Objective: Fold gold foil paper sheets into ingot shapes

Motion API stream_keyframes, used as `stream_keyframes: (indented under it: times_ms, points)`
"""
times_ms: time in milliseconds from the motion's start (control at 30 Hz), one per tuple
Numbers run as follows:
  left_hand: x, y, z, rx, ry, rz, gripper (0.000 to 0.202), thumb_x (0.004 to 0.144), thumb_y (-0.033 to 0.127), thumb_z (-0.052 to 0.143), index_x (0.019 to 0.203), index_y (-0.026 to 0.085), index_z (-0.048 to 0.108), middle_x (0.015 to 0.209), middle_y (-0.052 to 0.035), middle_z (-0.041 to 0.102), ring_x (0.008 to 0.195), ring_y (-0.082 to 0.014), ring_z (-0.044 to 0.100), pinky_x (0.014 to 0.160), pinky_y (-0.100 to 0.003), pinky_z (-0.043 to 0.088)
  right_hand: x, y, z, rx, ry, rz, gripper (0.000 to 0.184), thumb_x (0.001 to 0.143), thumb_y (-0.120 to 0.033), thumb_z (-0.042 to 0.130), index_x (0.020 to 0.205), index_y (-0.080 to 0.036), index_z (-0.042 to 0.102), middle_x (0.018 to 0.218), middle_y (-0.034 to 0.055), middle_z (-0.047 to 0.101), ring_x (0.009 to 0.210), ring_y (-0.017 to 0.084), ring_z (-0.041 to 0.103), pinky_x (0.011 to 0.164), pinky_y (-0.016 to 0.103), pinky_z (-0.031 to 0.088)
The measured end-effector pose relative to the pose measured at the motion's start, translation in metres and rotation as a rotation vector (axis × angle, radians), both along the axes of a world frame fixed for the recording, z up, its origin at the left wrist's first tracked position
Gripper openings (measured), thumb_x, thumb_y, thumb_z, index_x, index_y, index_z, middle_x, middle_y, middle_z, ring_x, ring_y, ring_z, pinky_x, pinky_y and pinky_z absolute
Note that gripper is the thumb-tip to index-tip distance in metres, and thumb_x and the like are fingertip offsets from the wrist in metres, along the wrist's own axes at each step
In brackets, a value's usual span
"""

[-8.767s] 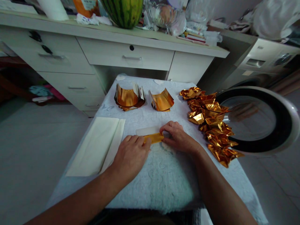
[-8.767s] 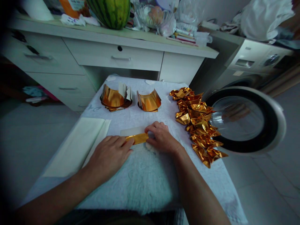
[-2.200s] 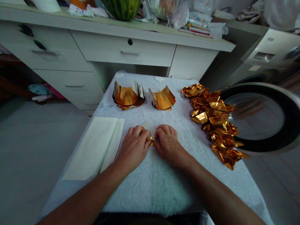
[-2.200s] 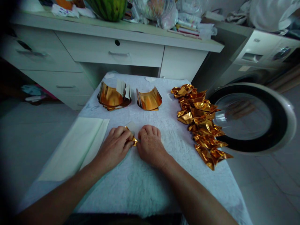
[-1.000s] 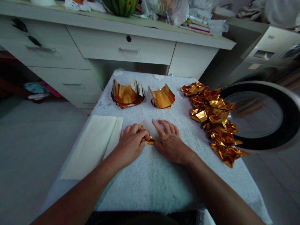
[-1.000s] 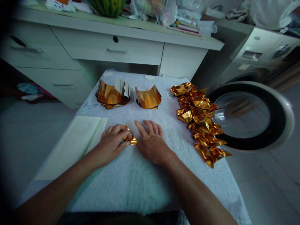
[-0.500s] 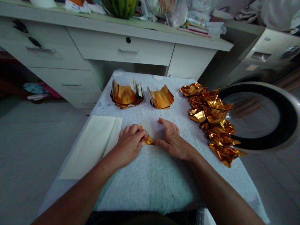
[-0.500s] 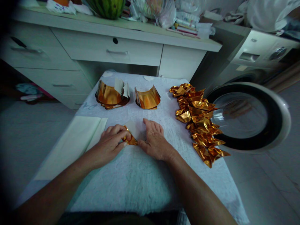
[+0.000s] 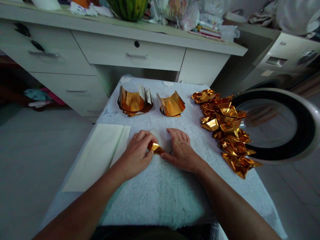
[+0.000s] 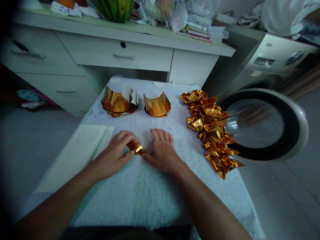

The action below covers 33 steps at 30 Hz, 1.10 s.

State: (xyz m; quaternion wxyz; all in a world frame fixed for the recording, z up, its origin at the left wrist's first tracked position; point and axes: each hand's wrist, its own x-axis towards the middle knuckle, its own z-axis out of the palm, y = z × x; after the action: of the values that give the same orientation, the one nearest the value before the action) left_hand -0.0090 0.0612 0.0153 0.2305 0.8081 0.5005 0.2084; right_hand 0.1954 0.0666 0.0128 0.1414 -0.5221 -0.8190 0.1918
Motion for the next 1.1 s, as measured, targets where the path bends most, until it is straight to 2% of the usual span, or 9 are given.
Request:
stream_keyframes:
  times_ms: [167, 367, 500, 633, 700, 800, 900, 1000, 1100]
  points:
    - [0.006, 0.006, -0.007, 0.19, 0.082, 0.202, 0.035, 0.088, 0.014, 0.049, 0.123, 0.018, 0.049, 0.128, -0.0132, 0.054, 0.123, -0.0298, 0.047, 0.105, -0.05, 0.038, 0.0, 0.001, 0.003, -0.012, 0.008, 0.009, 0.077, 0.078, -0.044, 0.067, 0.142, -0.013, 0.039, 0.145, 0.0168, 0.043, 0.133, 0.033, 0.035, 0.11, 0.052, 0.028]
    - [0.003, 0.013, -0.006, 0.141, 0.088, 0.266, 0.047, 0.085, 0.014, 0.055, 0.13, 0.017, 0.046, 0.114, -0.0129, 0.064, 0.11, -0.0317, 0.057, 0.096, -0.052, 0.042, 0.001, 0.002, 0.006, -0.034, 0.007, 0.008, 0.073, 0.077, -0.04, 0.07, 0.14, -0.015, 0.043, 0.144, 0.016, 0.043, 0.133, 0.032, 0.035, 0.111, 0.05, 0.028]
    - [-0.001, 0.014, -0.007, 0.02, -0.164, 0.28, 0.045, 0.083, 0.013, 0.053, 0.128, 0.022, 0.049, 0.089, -0.0017, 0.06, 0.087, -0.0207, 0.06, 0.084, -0.038, 0.047, 0.002, 0.003, 0.006, -0.026, 0.018, 0.008, 0.061, 0.075, -0.038, 0.072, 0.13, -0.018, 0.053, 0.142, 0.0146, 0.045, 0.133, 0.032, 0.036, 0.109, 0.051, 0.03]
    - [-0.005, 0.015, -0.006, -0.176, -0.371, 0.265, 0.035, 0.086, 0.018, 0.052, 0.12, 0.024, 0.056, 0.081, 0.0026, 0.052, 0.071, -0.0142, 0.054, 0.068, -0.028, 0.045, 0.004, 0.005, 0.005, -0.036, 0.067, 0.004, 0.057, 0.074, -0.034, 0.073, 0.125, -0.017, 0.055, 0.139, 0.0149, 0.047, 0.131, 0.031, 0.039, 0.11, 0.05, 0.03]
    - [-0.004, 0.014, -0.003, -0.243, -0.474, 0.272, 0.032, 0.085, 0.019, 0.054, 0.117, 0.024, 0.058, 0.08, 0.0031, 0.05, 0.071, -0.0132, 0.053, 0.066, -0.027, 0.043, 0.006, 0.006, 0.005, -0.055, 0.141, -0.014, 0.065, 0.073, -0.034, 0.074, 0.131, -0.015, 0.05, 0.14, 0.0156, 0.046, 0.132, 0.031, 0.038, 0.111, 0.049, 0.029]
    - [-0.002, 0.012, 0.003, -0.268, -0.673, 0.312, 0.038, 0.083, 0.018, 0.057, 0.121, 0.024, 0.054, 0.079, 0.0045, 0.048, 0.07, -0.0117, 0.051, 0.065, -0.025, 0.043, 0.012, 0.008, 0.006, -0.126, 0.352, -0.067, 0.087, 0.073, -0.034, 0.073, 0.145, -0.015, 0.028, 0.145, 0.0171, 0.041, 0.135, 0.029, 0.036, 0.113, 0.049, 0.029]
    - [0.002, 0.009, 0.007, -0.237, -0.839, 0.374, 0.042, 0.083, 0.018, 0.06, 0.123, 0.025, 0.051, 0.08, 0.0048, 0.051, 0.073, -0.0116, 0.053, 0.07, -0.025, 0.044, 0.018, 0.01, 0.008, -0.226, 0.58, -0.116, 0.094, 0.073, -0.026, 0.066, 0.149, -0.02, 0.012, 0.147, 0.0158, 0.038, 0.133, 0.026, 0.039, 0.108, 0.048, 0.035]
    - [0.005, 0.008, 0.007, -0.244, -0.995, 0.411, 0.041, 0.083, 0.019, 0.06, 0.122, 0.026, 0.05, 0.09, 0.0027, 0.059, 0.085, -0.0131, 0.058, 0.079, -0.028, 0.046, 0.019, 0.013, 0.011, -0.324, 0.771, -0.179, 0.084, 0.067, -0.017, 0.06, 0.144, -0.025, 0.025, 0.141, 0.013, 0.045, 0.119, 0.024, 0.05, 0.092, 0.042, 0.047]
    - [0.009, 0.007, 0.005, -0.297, -1.125, 0.403, 0.038, 0.084, 0.02, 0.06, 0.119, 0.026, 0.05, 0.106, -0.0003, 0.061, 0.098, -0.0151, 0.061, 0.09, -0.032, 0.048, 0.013, 0.012, 0.014, -0.526, 0.943, -0.133, 0.051, 0.071, -0.022, 0.062, 0.122, -0.023, 0.052, 0.12, 0.0098, 0.059, 0.098, 0.02, 0.059, 0.077, 0.033, 0.05]
